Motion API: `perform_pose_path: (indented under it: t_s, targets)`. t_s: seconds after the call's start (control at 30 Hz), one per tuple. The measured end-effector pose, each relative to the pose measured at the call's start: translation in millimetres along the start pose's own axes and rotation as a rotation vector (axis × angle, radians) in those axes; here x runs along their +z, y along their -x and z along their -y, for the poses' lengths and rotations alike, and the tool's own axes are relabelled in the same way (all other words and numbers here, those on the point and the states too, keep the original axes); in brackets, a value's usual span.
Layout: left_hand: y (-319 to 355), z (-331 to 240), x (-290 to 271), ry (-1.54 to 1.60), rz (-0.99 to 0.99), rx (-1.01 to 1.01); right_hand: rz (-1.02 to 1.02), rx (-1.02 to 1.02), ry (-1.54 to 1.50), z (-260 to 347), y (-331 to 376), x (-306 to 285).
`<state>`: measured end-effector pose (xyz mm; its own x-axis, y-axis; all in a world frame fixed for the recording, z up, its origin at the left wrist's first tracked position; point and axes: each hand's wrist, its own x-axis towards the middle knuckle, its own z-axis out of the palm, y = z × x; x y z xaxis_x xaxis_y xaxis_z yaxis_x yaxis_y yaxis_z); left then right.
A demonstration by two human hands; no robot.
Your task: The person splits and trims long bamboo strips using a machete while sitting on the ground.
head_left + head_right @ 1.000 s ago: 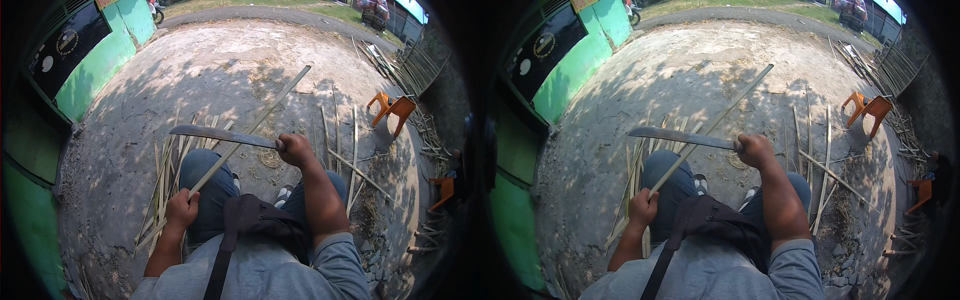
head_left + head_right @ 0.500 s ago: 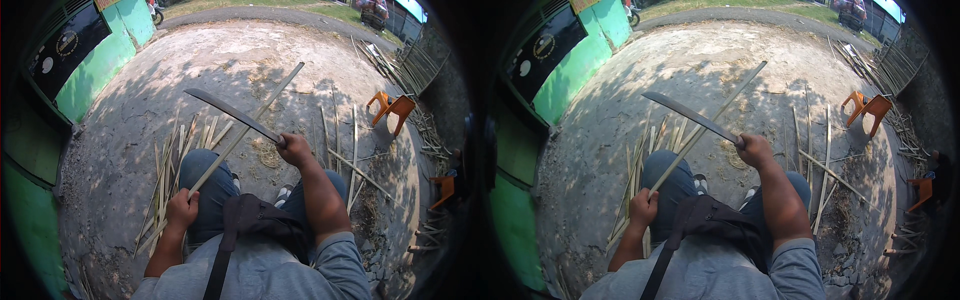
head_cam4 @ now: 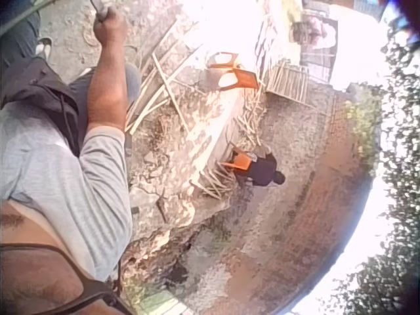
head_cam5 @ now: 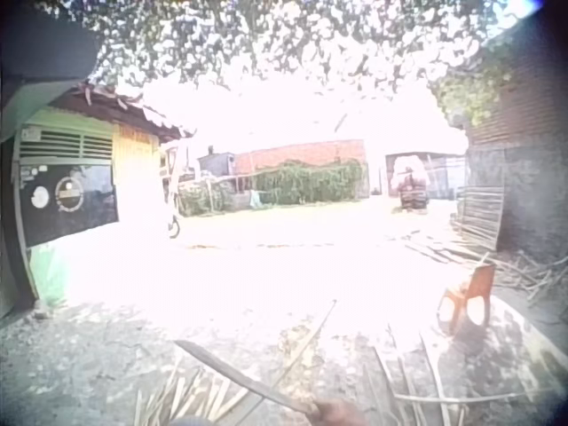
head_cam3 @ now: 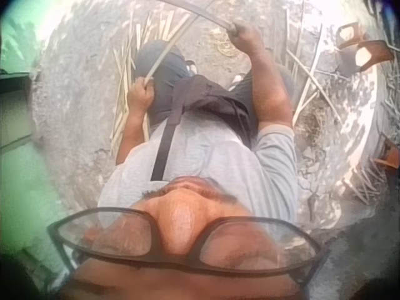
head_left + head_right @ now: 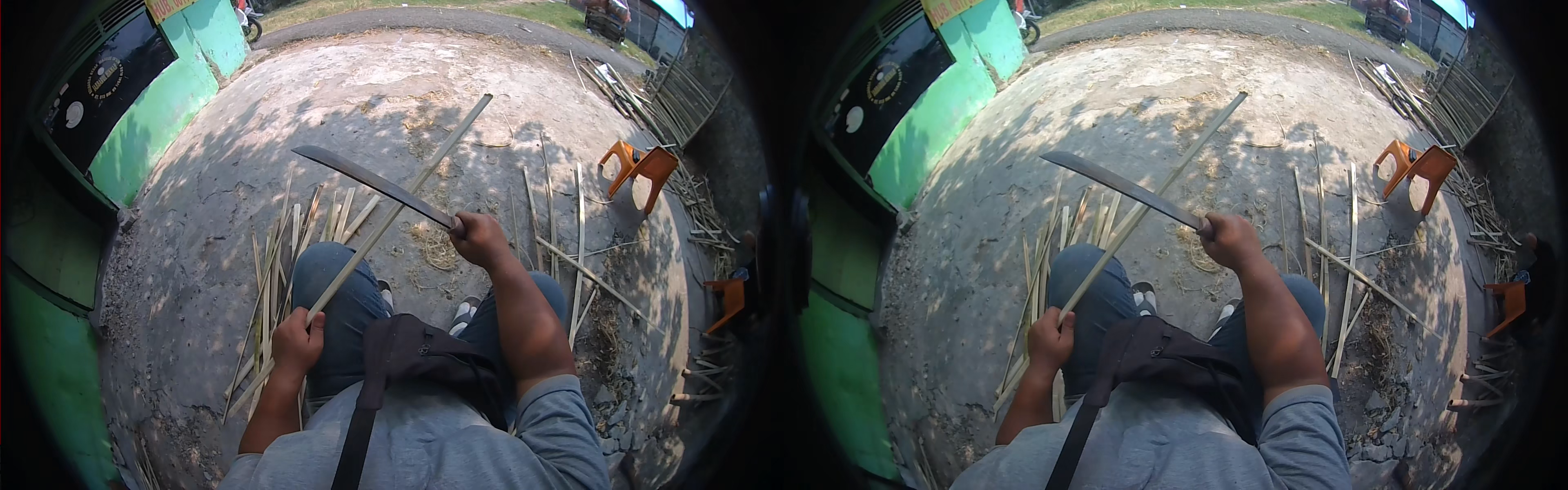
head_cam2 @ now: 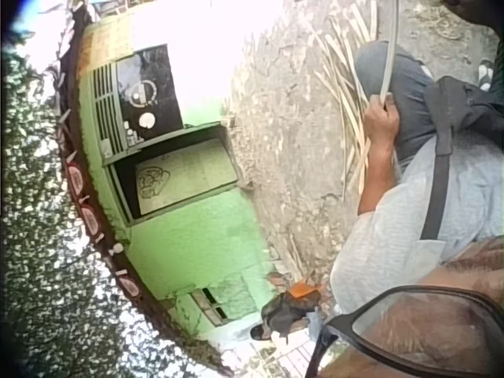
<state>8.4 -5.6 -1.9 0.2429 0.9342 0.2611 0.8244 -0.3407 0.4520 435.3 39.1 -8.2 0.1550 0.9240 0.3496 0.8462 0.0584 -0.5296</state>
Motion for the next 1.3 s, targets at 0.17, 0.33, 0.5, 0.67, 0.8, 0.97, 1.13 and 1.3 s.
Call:
perform_pose_path:
  t_s: [0.17,0.33,0.5,0.67,0.8,0.97,1.13,1.3]
  targets:
    - [-1,-5,-3,-0.013,0.01,-0.005,-0.025,0.014,0.049,-9,0,4]
    - [0,-2,0,-0.027,0.0,-0.004,0.026,0.021,-0.005,-3,1,4]
    - [0,0,2,-0.024,-0.006,0.011,0.059,-0.018,-0.054,2,1,5]
    - [-1,-2,2,-0.027,-0.011,0.008,0.075,-0.076,-0.003,-1,1,7]
    - [-1,-2,1,-0.052,-0.009,0.006,0.06,-0.09,0.033,4,0,-2]
    - [-1,-3,0,-0.059,-0.01,0.009,0.035,-0.073,0.051,5,0,-2]
    - [-1,-1,1,-0.042,-0.012,0.013,0.04,-0.09,0.058,4,1,2]
    - [-1,1,2,-0.014,-0.02,0.014,0.081,-0.116,-0.002,3,2,11]
